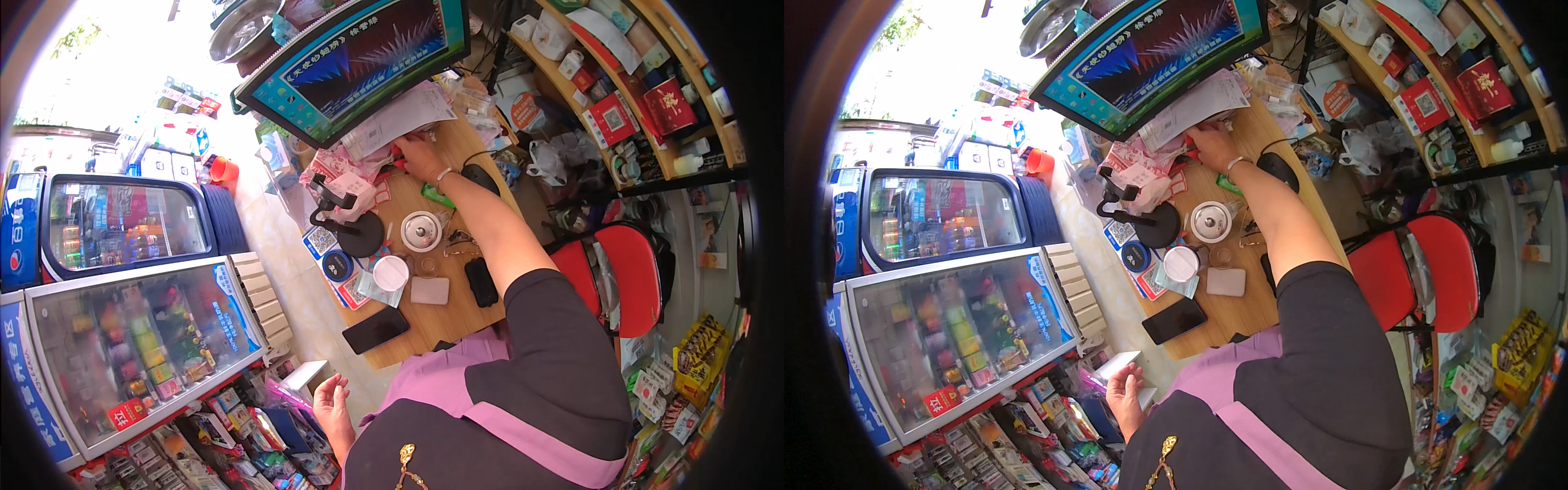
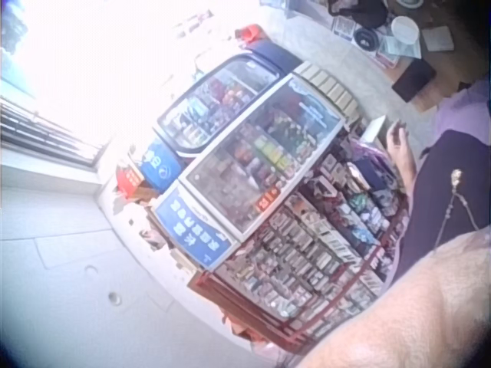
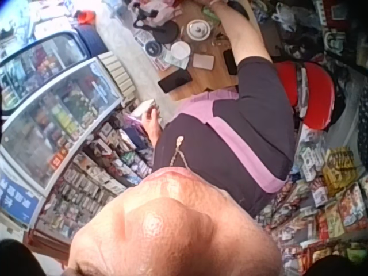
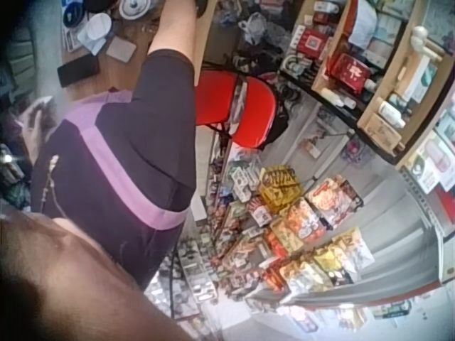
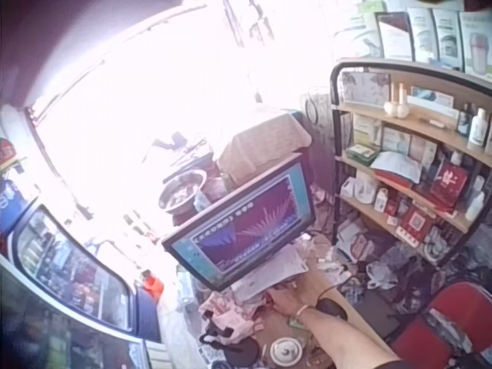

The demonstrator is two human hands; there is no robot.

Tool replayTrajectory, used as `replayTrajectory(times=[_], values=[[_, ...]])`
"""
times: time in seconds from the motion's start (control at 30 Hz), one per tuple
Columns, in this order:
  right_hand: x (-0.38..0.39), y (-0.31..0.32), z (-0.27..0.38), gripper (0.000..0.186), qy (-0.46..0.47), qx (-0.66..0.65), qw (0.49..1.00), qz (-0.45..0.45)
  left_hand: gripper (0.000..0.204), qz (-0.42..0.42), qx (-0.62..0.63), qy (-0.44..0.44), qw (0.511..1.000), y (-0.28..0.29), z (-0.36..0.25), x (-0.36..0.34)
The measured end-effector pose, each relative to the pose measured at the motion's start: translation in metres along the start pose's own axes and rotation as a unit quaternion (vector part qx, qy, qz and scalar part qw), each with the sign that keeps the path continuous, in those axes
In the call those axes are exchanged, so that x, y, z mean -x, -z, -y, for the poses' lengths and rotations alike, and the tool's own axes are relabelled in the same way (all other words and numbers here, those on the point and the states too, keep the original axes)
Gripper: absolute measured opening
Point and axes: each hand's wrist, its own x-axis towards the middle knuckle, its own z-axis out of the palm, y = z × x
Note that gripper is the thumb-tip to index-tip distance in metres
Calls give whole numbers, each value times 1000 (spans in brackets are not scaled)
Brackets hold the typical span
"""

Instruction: The person unscrews the back cover of a small black electronic device, removes it to expose internal wiring, then retrieves a yellow cord from a shelf and cuts it with scissors. The person handles the device, screwdriver, scissors, and cord throughout the sequence.

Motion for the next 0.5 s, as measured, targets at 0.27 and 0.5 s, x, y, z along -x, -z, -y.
replayTrajectory(times=[0.27,0.5], values=[[-10,13,13,34,4,-104,993,-56,19,0,0,-1,1000,4,-1,0],[-40,122,27,29,-112,-358,927,24,19,21,1,-12,1000,3,6,-5]])
